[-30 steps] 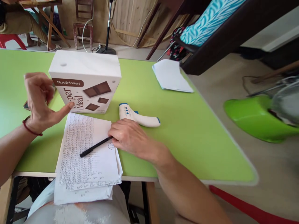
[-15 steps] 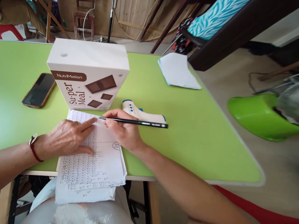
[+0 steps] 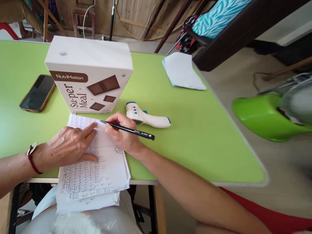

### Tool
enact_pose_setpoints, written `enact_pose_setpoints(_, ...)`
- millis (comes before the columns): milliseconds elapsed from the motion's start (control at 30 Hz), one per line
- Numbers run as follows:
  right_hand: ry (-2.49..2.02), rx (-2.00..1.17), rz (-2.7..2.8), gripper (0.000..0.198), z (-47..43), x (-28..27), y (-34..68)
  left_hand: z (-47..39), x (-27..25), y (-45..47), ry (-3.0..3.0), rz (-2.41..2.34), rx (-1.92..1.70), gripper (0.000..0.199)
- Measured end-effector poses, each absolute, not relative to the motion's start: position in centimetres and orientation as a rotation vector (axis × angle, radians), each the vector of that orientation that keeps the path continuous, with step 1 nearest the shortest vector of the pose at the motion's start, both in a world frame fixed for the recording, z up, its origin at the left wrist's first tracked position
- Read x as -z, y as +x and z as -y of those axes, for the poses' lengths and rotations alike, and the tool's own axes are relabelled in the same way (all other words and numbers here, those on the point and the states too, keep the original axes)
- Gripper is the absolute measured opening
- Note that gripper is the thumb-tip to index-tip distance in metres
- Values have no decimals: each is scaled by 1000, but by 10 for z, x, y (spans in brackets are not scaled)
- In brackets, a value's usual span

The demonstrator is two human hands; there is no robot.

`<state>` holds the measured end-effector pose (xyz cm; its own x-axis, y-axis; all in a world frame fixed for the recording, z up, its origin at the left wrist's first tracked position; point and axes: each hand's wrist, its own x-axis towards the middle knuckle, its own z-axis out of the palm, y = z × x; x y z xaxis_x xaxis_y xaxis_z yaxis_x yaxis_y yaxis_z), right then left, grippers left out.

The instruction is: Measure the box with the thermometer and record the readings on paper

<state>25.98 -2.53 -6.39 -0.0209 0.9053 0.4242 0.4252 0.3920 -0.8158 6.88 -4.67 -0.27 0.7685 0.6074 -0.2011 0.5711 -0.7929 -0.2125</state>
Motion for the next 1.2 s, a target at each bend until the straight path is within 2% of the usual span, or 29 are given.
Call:
enact_pose_setpoints(567,-1177,-628,1722,9,23,64,259,45,-1,72,-2901,967,-401,61)
enact_pose_setpoints(1200,-1184,-627,1733,9,24,65,260,46,-1,72,-2902,960,-385,62)
